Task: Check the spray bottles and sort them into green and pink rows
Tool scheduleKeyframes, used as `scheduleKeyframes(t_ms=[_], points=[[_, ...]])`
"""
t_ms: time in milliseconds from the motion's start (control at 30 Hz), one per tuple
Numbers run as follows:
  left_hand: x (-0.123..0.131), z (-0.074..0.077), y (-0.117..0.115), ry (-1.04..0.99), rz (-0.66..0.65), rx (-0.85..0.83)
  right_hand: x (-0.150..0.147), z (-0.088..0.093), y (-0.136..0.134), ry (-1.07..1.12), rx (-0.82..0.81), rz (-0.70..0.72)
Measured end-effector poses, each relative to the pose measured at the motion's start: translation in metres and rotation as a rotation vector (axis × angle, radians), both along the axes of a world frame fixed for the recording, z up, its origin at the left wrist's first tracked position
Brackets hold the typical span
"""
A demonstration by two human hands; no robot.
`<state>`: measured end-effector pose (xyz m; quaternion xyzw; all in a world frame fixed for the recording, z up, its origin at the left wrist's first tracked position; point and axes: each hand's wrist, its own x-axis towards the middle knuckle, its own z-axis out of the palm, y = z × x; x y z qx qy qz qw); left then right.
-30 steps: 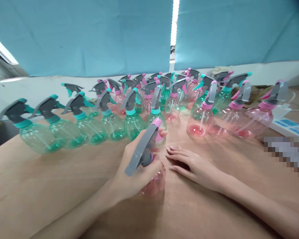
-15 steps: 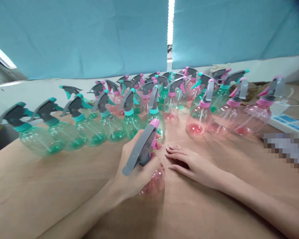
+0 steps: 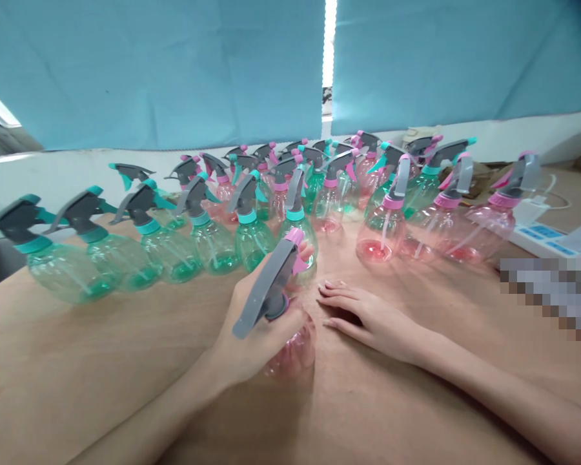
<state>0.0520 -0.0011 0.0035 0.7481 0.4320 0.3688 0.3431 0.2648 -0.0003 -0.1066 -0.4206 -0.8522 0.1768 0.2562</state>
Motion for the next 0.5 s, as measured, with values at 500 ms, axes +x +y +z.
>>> scheduleKeyframes(t_ms=[500], points=[[-0.0038, -0.0049, 0.0032, 0.001, -0.066, -0.003, 0.0008, 0.0014, 0.0004, -0.027, 0.005, 0.009]])
